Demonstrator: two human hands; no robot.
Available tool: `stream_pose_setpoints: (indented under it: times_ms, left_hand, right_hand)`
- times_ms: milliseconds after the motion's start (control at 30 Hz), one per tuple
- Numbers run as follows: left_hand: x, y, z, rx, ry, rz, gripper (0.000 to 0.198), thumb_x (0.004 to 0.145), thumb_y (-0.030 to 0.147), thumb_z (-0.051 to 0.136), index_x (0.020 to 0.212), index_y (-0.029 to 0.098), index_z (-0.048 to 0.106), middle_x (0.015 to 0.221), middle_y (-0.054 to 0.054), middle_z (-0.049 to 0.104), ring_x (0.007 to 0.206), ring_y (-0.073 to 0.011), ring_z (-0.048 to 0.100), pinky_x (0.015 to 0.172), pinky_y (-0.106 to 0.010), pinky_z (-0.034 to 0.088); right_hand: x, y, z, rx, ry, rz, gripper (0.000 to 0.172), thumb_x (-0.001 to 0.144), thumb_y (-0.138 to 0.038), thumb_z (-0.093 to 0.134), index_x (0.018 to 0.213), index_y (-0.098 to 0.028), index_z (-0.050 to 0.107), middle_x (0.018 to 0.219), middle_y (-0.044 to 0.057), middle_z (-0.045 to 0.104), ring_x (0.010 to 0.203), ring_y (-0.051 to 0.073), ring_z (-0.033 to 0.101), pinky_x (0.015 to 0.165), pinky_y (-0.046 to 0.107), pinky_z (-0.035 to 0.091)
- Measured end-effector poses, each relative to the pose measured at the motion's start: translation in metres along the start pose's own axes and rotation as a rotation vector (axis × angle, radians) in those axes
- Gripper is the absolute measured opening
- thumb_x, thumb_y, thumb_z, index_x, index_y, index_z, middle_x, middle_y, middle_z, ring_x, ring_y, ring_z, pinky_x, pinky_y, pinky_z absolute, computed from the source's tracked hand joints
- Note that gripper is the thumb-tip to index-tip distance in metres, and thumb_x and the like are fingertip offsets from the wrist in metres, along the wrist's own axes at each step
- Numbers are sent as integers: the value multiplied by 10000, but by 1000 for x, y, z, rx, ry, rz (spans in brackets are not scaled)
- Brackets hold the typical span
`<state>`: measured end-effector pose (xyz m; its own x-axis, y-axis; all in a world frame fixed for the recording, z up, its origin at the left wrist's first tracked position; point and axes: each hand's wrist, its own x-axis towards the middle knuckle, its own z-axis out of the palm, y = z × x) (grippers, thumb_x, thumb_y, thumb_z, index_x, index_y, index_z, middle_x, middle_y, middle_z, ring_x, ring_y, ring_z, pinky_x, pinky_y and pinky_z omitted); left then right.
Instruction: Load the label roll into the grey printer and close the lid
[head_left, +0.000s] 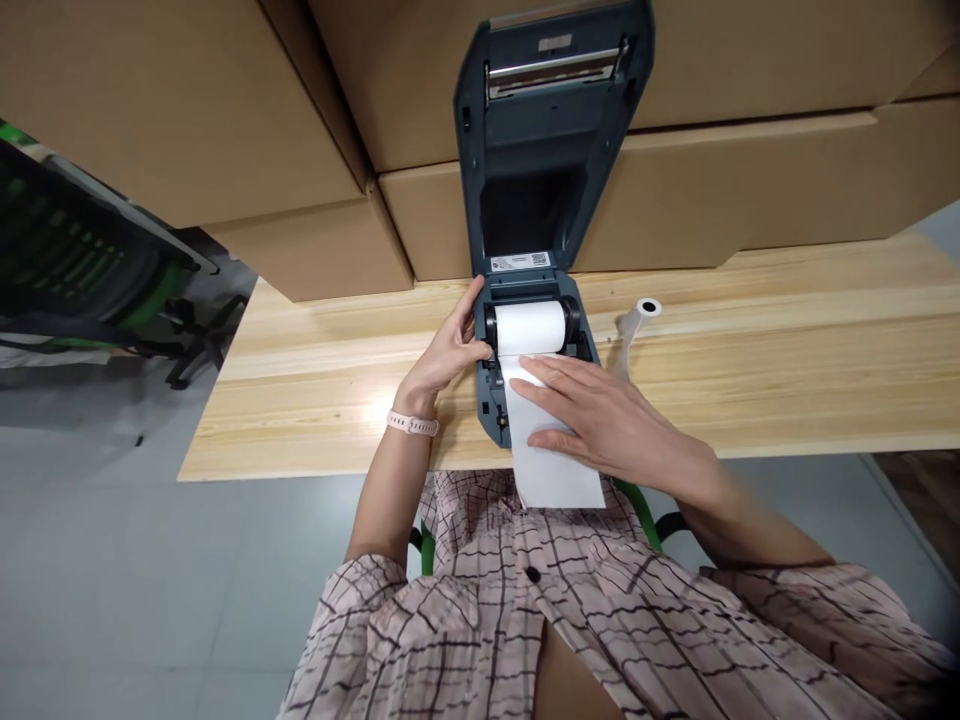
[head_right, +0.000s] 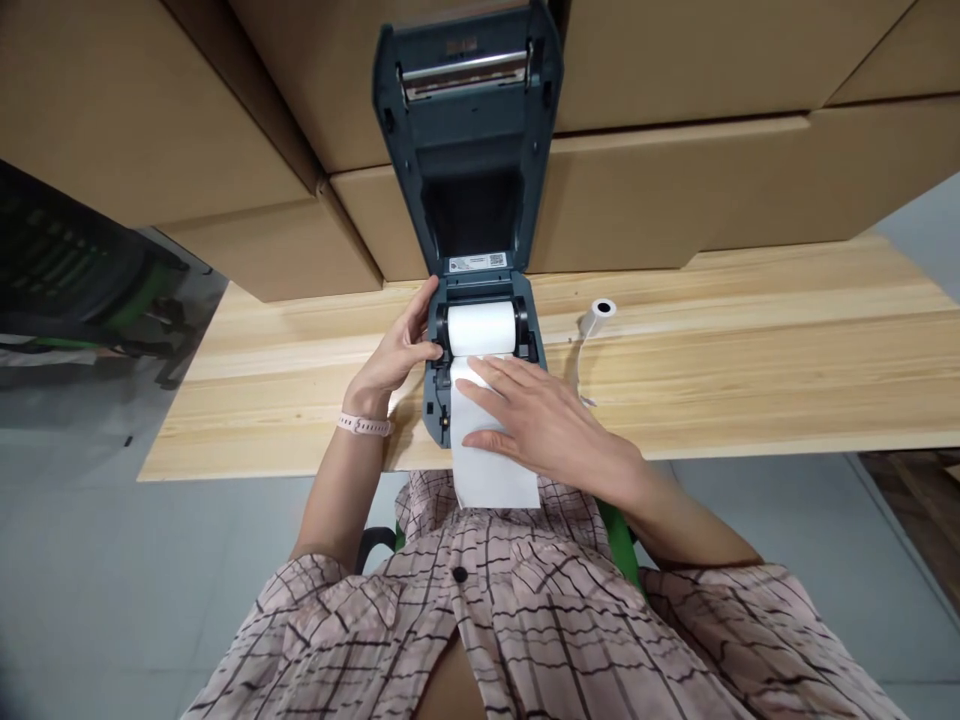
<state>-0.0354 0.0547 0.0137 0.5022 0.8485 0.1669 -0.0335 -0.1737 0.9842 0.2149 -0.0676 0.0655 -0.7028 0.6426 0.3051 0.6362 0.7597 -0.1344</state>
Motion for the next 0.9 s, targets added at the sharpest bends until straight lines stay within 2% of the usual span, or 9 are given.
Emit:
stream_pose_setpoints:
  times_ms: [133, 267, 467, 667, 767, 833, 900]
  left_hand:
    - [0, 2, 1, -8, 3, -6, 1163, 721, 372, 848, 1720, 264, 262, 1792, -104, 329, 1665, -353, 301, 1368, -526, 258]
    - [-2, 3, 1, 3, 4, 6, 1141, 741, 403, 857, 1716, 269, 280, 1793, -105, 329, 1669, -358, 286, 1372, -523, 250]
    - [-2, 2, -1, -2, 16, 6, 1152, 722, 440, 891, 1704, 269, 313, 1794, -108, 327, 1666, -362, 292, 1369, -513, 254]
    - [-2, 2, -1, 7, 22, 10, 1153, 726, 500, 898, 1700, 274, 326, 1787, -115, 339, 1666, -378, 285, 1369, -537, 241]
    - [-2, -1, -3, -1, 51, -10, 1071, 766, 534, 872, 1680, 294, 370, 1781, -112, 354, 1661, -370, 307, 1365, -552, 248]
    - [1, 1, -6, -17, 126, -14, 1007, 792, 607, 837, 1655, 314, 410, 1765, -112, 387, 1654, -372, 328, 1352, -566, 278]
    - [11, 15, -13, -28, 274, 14, 960, 812, 690, 791, 1625, 312, 445, 1745, -119, 422, 1643, -377, 352, 1327, -563, 335]
  right_hand:
    - [-7, -14, 10, -55, 86, 4, 703, 1062, -577, 533, 1532, -55, 524, 1618, 250, 549, 1536, 376, 521, 1204, 563, 541]
    - [-14, -27, 13, -125, 87, 1, 772, 1008, -555, 649, 1536, -11, 499, 1626, 273, 529, 1529, 407, 518, 1208, 554, 541]
    - [-18, -29, 14, -80, 67, 28, 808, 985, -525, 703, 1593, -58, 447, 1659, 250, 498, 1565, 385, 471, 1235, 560, 508]
    - [-25, -33, 20, -4, 145, 7, 652, 1030, -459, 666, 1560, -111, 512, 1629, 181, 563, 1544, 321, 506, 1237, 540, 494]
    - [-32, -39, 22, 60, 211, 7, 552, 1050, -402, 648, 1532, -150, 553, 1595, 137, 611, 1536, 265, 528, 1253, 508, 480]
    - [-36, -43, 23, 95, 266, 3, 481, 1043, -382, 661, 1474, -173, 610, 1557, 123, 649, 1513, 255, 561, 1240, 499, 499]
    - [-39, -45, 24, 128, 305, -7, 425, 1029, -378, 679, 1410, -191, 662, 1517, 115, 683, 1483, 260, 596, 1209, 496, 534]
